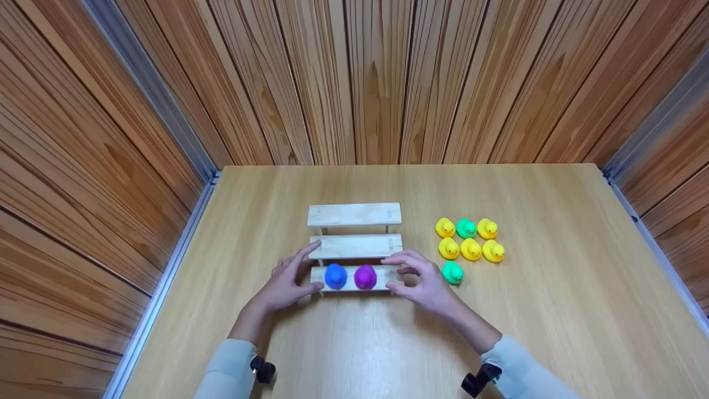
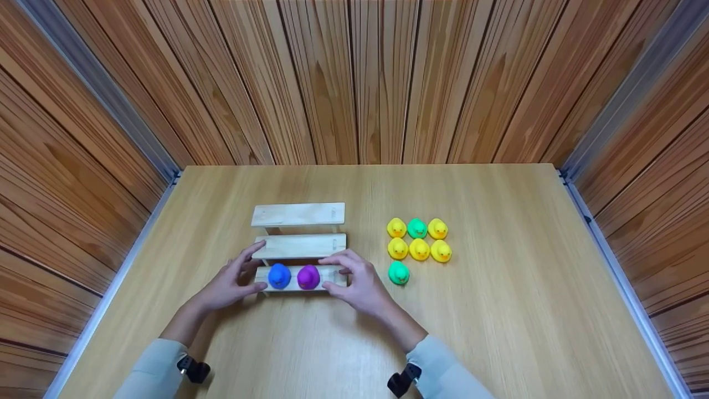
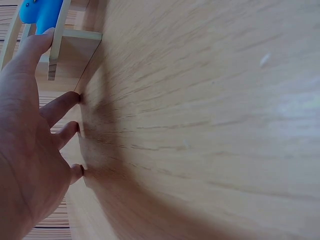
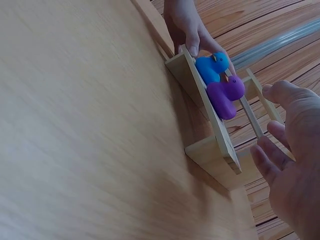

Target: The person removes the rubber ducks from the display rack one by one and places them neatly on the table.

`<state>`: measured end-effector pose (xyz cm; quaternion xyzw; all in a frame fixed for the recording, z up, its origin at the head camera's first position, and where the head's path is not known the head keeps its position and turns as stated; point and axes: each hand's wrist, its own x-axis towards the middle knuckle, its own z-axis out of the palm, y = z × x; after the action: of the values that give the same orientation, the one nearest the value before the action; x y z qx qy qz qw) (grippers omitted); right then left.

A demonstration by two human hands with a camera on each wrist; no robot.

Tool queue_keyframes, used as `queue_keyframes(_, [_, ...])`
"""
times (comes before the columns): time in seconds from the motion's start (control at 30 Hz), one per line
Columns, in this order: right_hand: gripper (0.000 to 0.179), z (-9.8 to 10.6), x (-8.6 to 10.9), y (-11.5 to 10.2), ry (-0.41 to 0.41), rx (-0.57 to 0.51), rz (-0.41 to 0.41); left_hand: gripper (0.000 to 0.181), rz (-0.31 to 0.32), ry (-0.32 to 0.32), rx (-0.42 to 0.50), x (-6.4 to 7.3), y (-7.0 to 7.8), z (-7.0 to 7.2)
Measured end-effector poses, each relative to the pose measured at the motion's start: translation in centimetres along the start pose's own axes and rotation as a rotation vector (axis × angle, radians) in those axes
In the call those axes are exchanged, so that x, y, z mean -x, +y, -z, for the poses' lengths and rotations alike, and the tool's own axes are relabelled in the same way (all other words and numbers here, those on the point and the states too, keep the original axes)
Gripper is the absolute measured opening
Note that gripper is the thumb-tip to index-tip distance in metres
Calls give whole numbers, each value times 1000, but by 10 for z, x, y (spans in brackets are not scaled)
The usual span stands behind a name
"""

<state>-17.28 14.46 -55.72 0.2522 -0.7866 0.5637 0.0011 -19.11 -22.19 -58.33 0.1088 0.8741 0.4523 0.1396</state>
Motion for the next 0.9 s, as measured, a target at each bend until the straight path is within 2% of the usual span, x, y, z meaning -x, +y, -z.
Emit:
queue_keyframes(0.23, [39, -13, -5, -3, -31, -21, 1, 94, 3, -5, 0, 0, 0, -1])
queue_keyframes(0.57, [39, -28, -12, -8, -60, -61, -46, 94, -6, -4, -14, 1, 1, 0])
queue_keyframes(0.9, [36, -40, -12, -1, -63, -84, -48, 94, -10, 0, -7, 1, 1, 0])
